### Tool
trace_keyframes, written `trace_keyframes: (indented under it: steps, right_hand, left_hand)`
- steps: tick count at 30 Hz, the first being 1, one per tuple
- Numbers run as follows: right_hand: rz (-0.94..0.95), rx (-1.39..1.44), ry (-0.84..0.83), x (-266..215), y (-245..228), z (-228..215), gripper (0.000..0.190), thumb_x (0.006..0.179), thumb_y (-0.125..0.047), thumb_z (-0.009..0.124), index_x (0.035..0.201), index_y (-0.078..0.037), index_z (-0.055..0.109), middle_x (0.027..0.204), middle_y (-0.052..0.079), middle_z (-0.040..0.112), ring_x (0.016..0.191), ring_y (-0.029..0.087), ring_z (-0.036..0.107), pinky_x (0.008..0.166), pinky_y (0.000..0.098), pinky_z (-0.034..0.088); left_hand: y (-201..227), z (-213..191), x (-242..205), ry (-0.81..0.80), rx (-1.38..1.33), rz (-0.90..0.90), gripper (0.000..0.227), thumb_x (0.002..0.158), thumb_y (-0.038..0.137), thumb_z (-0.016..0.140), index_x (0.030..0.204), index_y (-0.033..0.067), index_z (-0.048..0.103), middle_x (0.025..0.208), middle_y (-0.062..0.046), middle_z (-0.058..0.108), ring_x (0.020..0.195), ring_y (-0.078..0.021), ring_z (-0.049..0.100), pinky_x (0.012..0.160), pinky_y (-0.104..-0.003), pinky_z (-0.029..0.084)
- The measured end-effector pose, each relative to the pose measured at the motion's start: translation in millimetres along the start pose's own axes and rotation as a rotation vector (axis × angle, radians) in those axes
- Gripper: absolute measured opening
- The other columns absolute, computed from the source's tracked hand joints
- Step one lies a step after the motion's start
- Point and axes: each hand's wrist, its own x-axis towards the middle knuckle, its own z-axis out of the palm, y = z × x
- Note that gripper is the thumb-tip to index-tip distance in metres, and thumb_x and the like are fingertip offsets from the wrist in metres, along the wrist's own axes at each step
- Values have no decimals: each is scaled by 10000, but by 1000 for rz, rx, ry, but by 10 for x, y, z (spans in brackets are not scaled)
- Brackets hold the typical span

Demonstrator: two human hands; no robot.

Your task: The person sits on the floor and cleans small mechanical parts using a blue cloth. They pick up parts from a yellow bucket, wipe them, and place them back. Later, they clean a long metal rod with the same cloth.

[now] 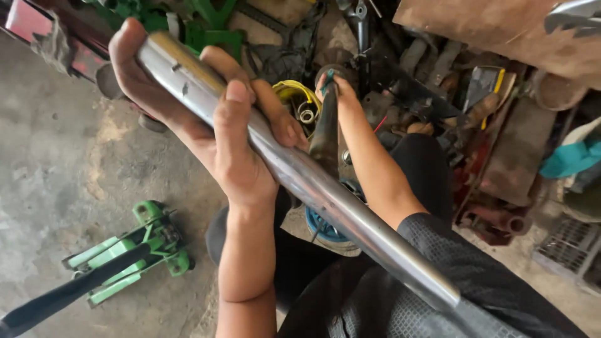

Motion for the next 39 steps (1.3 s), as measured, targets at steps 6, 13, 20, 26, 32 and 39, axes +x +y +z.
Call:
trace_keyframes:
  steps: [6,13,20,26,32,39]
  right_hand:
    - [-437,-474,-118,-695,1005,256,247,871,-158,686,1079,-32,644,1133,132,654,1017,282,665,882,432,602]
    - [-1180,-1127,-409,-2140,2714,377,315,955,-284,582,1110,-16,640,1243,141,614,1149,255,598,980,368,513]
    - [-1698,-1482,-935,-3123,4505,780,456,1171,-428,411,1162,-28,630,1241,130,653,1209,250,632,1126,393,527]
    - [-1487,-1962,-729,-2560,3256,924,477,1197,-399,467,1071,18,664,951,86,606,862,175,521,785,328,429]
    - [-1114,-2133,-634,-3301,3804,1386,416,1107,-359,483,1100,15,666,987,87,652,860,133,578,790,289,463]
    - [-1050,-2164,-1053,-4128,4270,1460,363,1042,-350,530,1020,3,611,1362,239,531,1401,414,477,1252,581,314]
  left_hand:
    - [12,83,100,62,21,30,737,1042,45,675,1537,255,172,1039,-129,619,434,-203,557,430,-355,455]
    - [-22,110,107,75,-82,-18,720,1092,10,668,1558,246,172,995,-111,540,493,-230,550,464,-370,462]
    - [-126,50,102,27,-151,12,702,1128,4,651,1567,282,178,1022,-114,539,505,-252,560,483,-387,475]
    - [-107,58,249,68,-107,27,766,1067,-16,617,1586,290,145,1100,-136,553,507,-254,586,460,-378,477]
    - [-334,49,226,61,-38,105,619,1125,-17,643,1547,194,241,1070,-98,518,751,-187,588,679,-344,571]
    - [-272,-108,335,162,673,422,406,1206,136,577,1523,148,324,1415,-23,434,1221,-79,441,1078,-217,372]
